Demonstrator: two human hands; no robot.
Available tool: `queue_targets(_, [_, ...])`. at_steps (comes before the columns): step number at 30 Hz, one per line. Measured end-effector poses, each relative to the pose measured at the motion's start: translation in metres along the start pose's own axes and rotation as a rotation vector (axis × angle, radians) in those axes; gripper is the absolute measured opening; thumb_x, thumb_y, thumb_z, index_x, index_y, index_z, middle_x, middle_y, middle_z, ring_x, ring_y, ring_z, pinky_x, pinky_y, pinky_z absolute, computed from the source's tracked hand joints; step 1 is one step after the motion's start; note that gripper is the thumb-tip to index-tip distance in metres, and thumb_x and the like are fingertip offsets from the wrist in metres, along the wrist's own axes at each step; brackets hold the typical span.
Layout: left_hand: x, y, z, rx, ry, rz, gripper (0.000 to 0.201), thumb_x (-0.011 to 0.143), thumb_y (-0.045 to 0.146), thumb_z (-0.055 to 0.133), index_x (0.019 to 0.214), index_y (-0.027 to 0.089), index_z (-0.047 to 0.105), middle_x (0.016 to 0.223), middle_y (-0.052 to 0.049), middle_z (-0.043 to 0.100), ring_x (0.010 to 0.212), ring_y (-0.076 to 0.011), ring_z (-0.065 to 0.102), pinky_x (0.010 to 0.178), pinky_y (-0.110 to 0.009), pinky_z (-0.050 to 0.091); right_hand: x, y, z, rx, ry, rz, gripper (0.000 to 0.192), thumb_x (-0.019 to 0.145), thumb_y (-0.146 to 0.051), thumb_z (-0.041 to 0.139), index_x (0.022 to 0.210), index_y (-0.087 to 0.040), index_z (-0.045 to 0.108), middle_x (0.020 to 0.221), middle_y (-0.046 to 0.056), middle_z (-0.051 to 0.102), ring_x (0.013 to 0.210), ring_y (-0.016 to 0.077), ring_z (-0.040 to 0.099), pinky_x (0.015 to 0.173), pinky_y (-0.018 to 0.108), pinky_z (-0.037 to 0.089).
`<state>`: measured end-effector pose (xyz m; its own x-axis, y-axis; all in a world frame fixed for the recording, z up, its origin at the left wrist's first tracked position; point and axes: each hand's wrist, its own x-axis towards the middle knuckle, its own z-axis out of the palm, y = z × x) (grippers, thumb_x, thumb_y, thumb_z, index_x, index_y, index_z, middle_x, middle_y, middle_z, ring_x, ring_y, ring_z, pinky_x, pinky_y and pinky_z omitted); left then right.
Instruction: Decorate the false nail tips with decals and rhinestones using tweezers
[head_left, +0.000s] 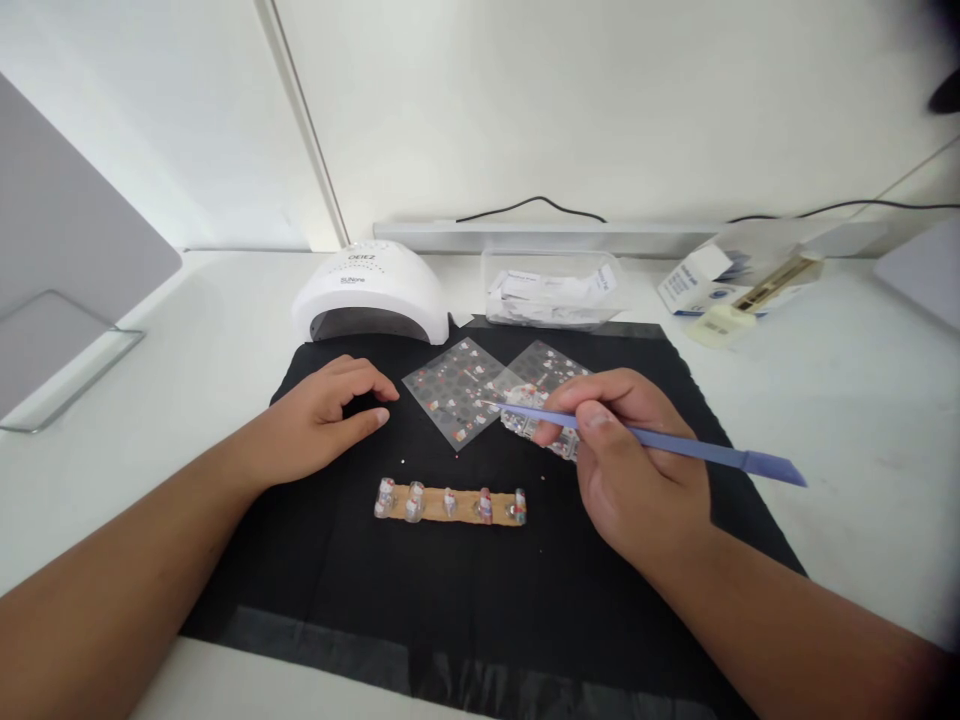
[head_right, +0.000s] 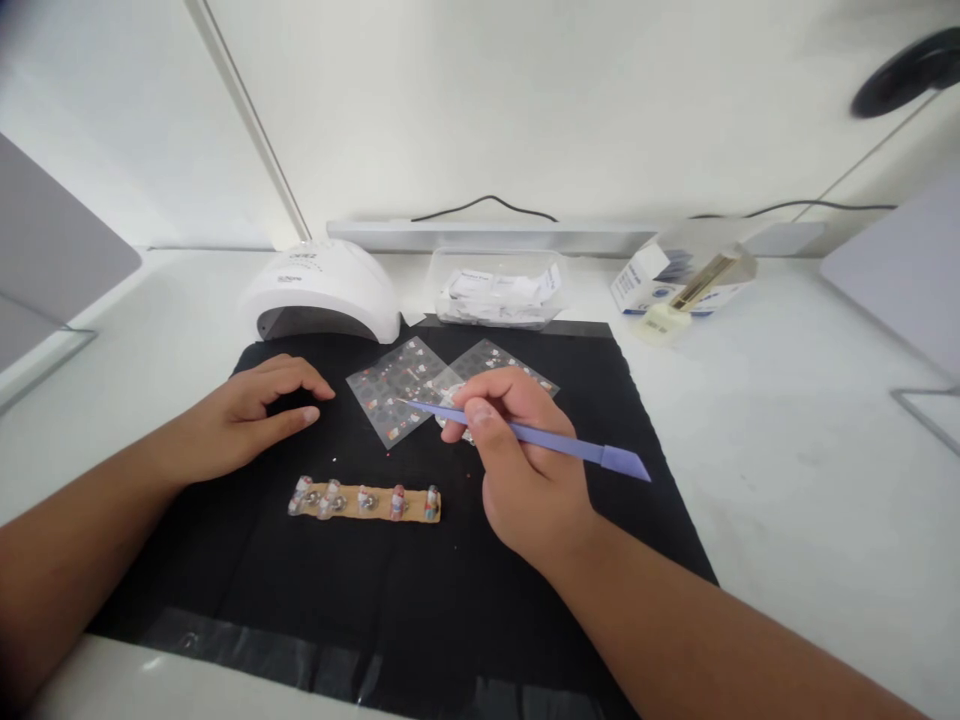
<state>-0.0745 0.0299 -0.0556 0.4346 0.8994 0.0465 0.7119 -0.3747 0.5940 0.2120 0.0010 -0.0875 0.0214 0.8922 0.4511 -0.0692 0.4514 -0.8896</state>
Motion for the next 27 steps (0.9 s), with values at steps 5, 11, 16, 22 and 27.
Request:
queue_targets(5, [0.0, 0.001, 0.0, 0.013, 0.009, 0.013, 0.02, 0.093, 0.037, 0.055, 0.104, 0.024, 0.066, 0.109, -0.004, 0.063, 0.105, -0.0234, 0.058, 0.096, -0.042, 0.049, 0.0, 0.001, 0.0, -0.002, -0.006, 0.007, 0.012, 0.097, -0.036, 0.06, 0.092, -0.031, 0.07, 0.072, 0.0, 0.066, 0.067, 0.0213, 0.061, 0.068, 0.04, 0.05])
queue_targets(11, [0.001, 0.001, 0.0, 0.009, 0.003, 0.006, 0.021, 0.093, 0.039, 0.055, 0.104, 0.025, 0.066, 0.11, -0.004, 0.062, 0.104, -0.0231, 0.058, 0.093, -0.041, 0.05, -0.001, 0.004, 0.003, 0.018, 0.025, -0.046, 0.012, 0.098, -0.03, 0.057, 0.097, -0.03, 0.069, 0.076, 0.0, 0.066, 0.071, 0.019, 0.062, 0.069, 0.037, 0.052])
queue_targets(16, [0.002, -0.001, 0.0, 0.03, 0.0, -0.003, 0.024, 0.093, 0.044, 0.055, 0.103, 0.025, 0.066, 0.109, -0.004, 0.064, 0.106, -0.025, 0.057, 0.095, -0.043, 0.047, 0.003, 0.008, 0.004, -0.013, 0.073, -0.12, 0.014, 0.1, -0.032, 0.054, 0.096, -0.029, 0.067, 0.078, -0.001, 0.065, 0.072, 0.0167, 0.061, 0.067, 0.034, 0.048])
queue_targets(22, [0.007, -0.006, 0.004, 0.074, -0.004, 0.037, 0.024, 0.095, 0.042, 0.054, 0.103, 0.024, 0.066, 0.107, -0.005, 0.067, 0.107, -0.0251, 0.056, 0.098, -0.044, 0.045, 0.008, 0.001, 0.004, -0.19, 0.093, -0.178, 0.019, 0.101, -0.03, 0.047, 0.092, -0.024, 0.063, 0.075, -0.001, 0.063, 0.069, 0.0151, 0.06, 0.064, 0.031, 0.047])
queue_targets(27, [0.012, -0.006, 0.007, 0.114, 0.021, 0.047, 0.025, 0.095, 0.042, 0.052, 0.099, 0.023, 0.067, 0.103, -0.005, 0.069, 0.103, -0.0245, 0.058, 0.095, -0.043, 0.048, 0.01, -0.011, 0.002, -0.273, 0.055, -0.231, 0.021, 0.099, -0.026, 0.044, 0.086, -0.023, 0.061, 0.074, 0.0, 0.064, 0.066, 0.0154, 0.06, 0.061, 0.03, 0.048])
